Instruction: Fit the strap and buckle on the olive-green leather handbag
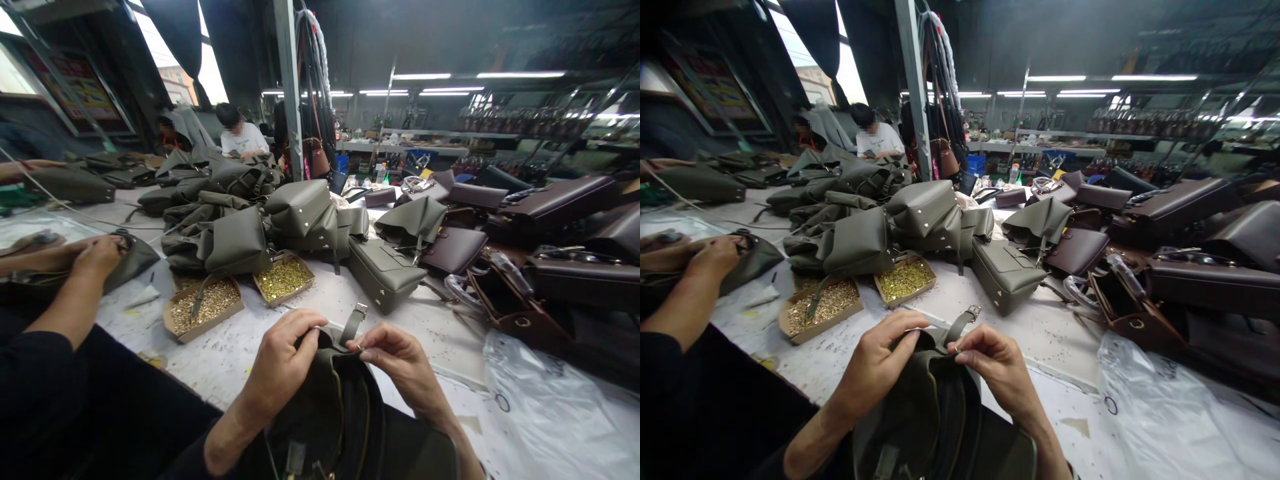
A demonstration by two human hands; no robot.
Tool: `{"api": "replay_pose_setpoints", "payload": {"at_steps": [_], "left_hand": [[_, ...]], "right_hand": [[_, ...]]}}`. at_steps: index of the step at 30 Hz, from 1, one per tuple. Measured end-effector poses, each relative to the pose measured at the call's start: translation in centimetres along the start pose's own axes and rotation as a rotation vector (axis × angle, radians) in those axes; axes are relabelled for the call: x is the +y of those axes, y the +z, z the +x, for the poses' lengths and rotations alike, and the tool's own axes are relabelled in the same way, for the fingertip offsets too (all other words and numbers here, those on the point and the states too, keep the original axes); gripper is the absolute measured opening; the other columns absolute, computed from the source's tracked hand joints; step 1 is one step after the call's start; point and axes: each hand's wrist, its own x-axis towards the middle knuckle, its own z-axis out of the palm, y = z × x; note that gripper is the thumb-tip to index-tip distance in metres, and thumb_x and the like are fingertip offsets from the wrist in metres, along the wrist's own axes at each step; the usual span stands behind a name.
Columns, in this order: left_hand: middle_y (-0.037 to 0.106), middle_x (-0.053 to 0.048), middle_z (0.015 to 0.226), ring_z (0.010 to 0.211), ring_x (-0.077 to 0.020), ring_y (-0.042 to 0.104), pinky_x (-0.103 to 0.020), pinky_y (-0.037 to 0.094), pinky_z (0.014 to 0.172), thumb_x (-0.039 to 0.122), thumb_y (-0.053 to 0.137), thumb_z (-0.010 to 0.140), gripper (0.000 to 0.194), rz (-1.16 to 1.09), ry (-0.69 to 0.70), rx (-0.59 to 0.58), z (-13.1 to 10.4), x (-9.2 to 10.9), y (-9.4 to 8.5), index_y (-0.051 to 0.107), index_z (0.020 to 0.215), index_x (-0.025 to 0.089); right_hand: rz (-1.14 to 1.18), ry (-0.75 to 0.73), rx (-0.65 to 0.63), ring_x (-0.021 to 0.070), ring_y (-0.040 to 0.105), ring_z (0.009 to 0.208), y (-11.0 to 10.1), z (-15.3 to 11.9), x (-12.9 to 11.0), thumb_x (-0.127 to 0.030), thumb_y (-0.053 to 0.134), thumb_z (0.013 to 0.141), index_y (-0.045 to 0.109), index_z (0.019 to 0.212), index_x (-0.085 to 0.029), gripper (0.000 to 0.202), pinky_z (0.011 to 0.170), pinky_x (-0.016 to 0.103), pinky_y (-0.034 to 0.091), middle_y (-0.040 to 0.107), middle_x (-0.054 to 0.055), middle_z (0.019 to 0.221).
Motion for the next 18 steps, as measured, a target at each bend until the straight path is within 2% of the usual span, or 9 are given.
{"api": "replay_pose_setpoints", "payload": {"at_steps": [2, 5, 9, 11, 15, 18], "left_hand": [[0.07, -0.003, 0.113, 0.112, -0.0184, 0.062, -0.031, 0.045, 0.102, 0.006, 0.048, 0.088, 0.033, 0.065, 0.008, -0.084, 0.3, -0.4, 0.0, 0.071, 0.107, 0.02], [0.07, -0.001, 0.114, 0.11, -0.0178, 0.063, -0.03, 0.046, 0.1, 0.002, 0.045, 0.083, 0.042, 0.082, -0.03, -0.315, 0.9, -0.5, -0.5, 0.07, 0.11, 0.021], [0.07, -0.001, 0.114, 0.109, -0.0199, 0.063, -0.03, 0.045, 0.097, 0.004, 0.054, 0.079, 0.044, 0.19, 0.034, -0.596, 2.5, 0.4, -1.7, 0.068, 0.115, 0.023], [0.071, -0.001, 0.107, 0.104, -0.0212, 0.063, -0.03, 0.046, 0.092, 0.007, 0.06, 0.078, 0.037, 0.262, 0.108, -0.697, 3.4, 0.9, -1.7, 0.068, 0.111, 0.023], [0.068, -0.001, 0.083, 0.085, -0.023, 0.063, -0.03, 0.043, 0.071, 0.016, 0.073, 0.078, 0.012, 0.408, 0.258, -0.79, 4.9, 0.9, -0.4, 0.066, 0.088, 0.02], [0.067, -0.001, 0.077, 0.075, -0.0218, 0.063, -0.028, 0.041, 0.065, 0.017, 0.077, 0.077, 0.013, 0.286, 0.309, -0.78, 5.2, 0.2, 0.6, 0.068, 0.085, 0.021]], "right_hand": [[-0.02, -0.006, -0.064, 0.0181, 0.072, 0.092, -0.1, -0.1, -0.6, -0.031, 0.088, 0.079, 0.073, 0.083, -0.021, 0.018, 0.087, 0.026, 0.054, 0.077, 0.003, 0.09], [-0.08, 0.003, -0.195, 0.0165, 0.071, 0.089, -0.6, -0.5, -2.0, -0.029, 0.083, 0.084, 0.073, 0.085, -0.02, 0.014, 0.083, 0.025, 0.054, 0.076, 0.003, 0.091], [-0.295, 0.03, -0.377, 0.016, 0.069, 0.088, -0.4, -0.9, -4.7, -0.029, 0.077, 0.09, 0.073, 0.088, -0.019, 0.011, 0.079, 0.023, 0.052, 0.075, 0.004, 0.092], [-0.43, 0.038, -0.456, 0.0159, 0.069, 0.085, 0.2, -0.9, -5.9, -0.029, 0.075, 0.092, 0.074, 0.089, -0.018, 0.011, 0.076, 0.023, 0.051, 0.075, 0.004, 0.091], [-0.601, 0.06, -0.562, 0.0144, 0.068, 0.078, 2.0, -0.9, -7.8, -0.025, 0.072, 0.093, 0.072, 0.088, -0.018, 0.008, 0.07, 0.022, 0.05, 0.073, 0.001, 0.085], [-0.706, 0.048, -0.64, 0.0137, 0.069, 0.077, 3.7, -0.9, -8.7, -0.015, 0.064, 0.095, 0.071, 0.09, -0.021, 0.01, 0.069, 0.021, 0.048, 0.073, -0.002, 0.084]]}}
